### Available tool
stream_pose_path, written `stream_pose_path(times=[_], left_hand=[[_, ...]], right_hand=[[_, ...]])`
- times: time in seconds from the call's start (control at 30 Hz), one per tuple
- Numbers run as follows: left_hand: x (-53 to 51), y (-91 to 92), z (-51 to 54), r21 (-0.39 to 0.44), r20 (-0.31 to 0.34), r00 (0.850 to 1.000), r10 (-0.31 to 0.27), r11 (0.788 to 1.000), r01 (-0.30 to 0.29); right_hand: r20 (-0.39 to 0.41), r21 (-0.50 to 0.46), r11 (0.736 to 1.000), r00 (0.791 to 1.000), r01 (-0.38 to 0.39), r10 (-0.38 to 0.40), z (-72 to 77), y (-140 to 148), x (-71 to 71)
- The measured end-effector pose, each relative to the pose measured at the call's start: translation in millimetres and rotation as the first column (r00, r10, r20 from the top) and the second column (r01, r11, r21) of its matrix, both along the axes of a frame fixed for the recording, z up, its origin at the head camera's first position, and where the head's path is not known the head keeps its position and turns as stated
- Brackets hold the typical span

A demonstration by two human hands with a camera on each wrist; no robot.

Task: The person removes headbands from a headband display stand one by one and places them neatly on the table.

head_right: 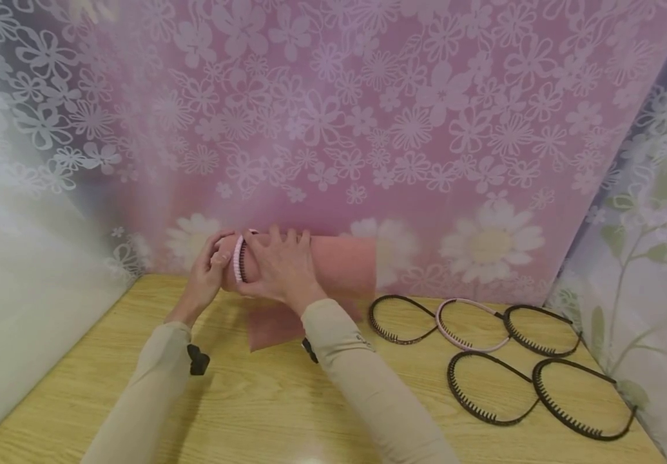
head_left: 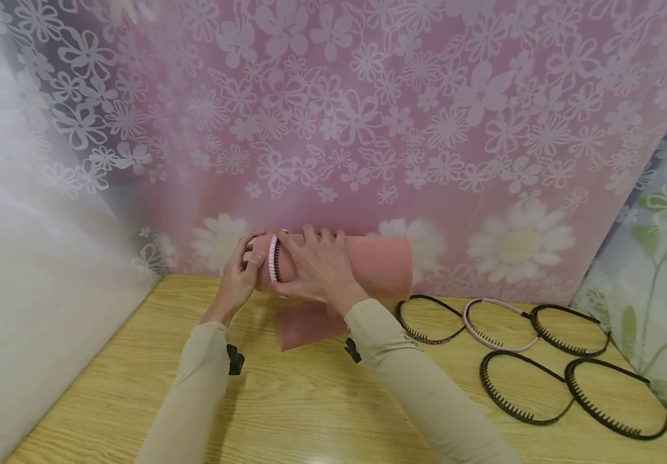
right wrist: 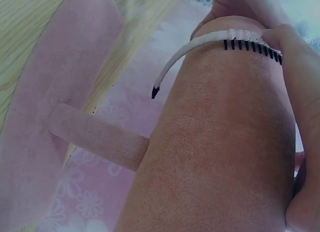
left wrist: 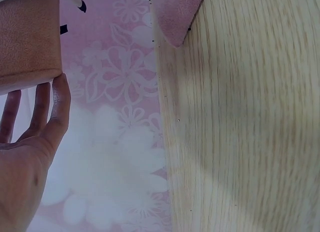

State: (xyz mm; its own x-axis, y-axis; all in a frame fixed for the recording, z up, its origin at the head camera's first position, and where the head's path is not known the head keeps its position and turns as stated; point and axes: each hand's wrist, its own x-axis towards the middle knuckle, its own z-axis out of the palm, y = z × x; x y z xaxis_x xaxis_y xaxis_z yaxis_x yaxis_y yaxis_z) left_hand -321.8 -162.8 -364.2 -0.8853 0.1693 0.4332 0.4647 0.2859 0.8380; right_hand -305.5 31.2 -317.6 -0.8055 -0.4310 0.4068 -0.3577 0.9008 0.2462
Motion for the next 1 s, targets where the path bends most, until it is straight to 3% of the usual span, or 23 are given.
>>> stream_pose_path(times=[0.3, 0.53, 0.83, 1.0], left_hand=[[6.9, 1.6, 4.7, -0.014, -0.006, 1.000, 0.002, 1.000, -0.002], [3.1, 0.6, 1.4, 0.002, 0.003, 1.000, -0.007, 1.000, 0.007], [5.5, 1.2, 3.9, -0.003, 0.021, 1.000, 0.013, 1.000, -0.013], [6.7, 3.9, 5.5, 0.002, 0.015, 1.000, 0.027, 1.000, -0.027]], right_hand=[[0.084, -0.046, 0.999, 0.996, -0.020, 0.024, 8.2, 5.4, 0.8], [0.121, -0.125, 0.991, 0.991, -0.046, 0.061, 13.6, 11.5, 2.0], [0.211, -0.259, 0.965, 0.971, -0.054, 0.111, 22.1, 18.3, 1.9], [0.258, -0.262, 0.964, 0.961, -0.033, 0.104, 26.1, 21.4, 2.9]])
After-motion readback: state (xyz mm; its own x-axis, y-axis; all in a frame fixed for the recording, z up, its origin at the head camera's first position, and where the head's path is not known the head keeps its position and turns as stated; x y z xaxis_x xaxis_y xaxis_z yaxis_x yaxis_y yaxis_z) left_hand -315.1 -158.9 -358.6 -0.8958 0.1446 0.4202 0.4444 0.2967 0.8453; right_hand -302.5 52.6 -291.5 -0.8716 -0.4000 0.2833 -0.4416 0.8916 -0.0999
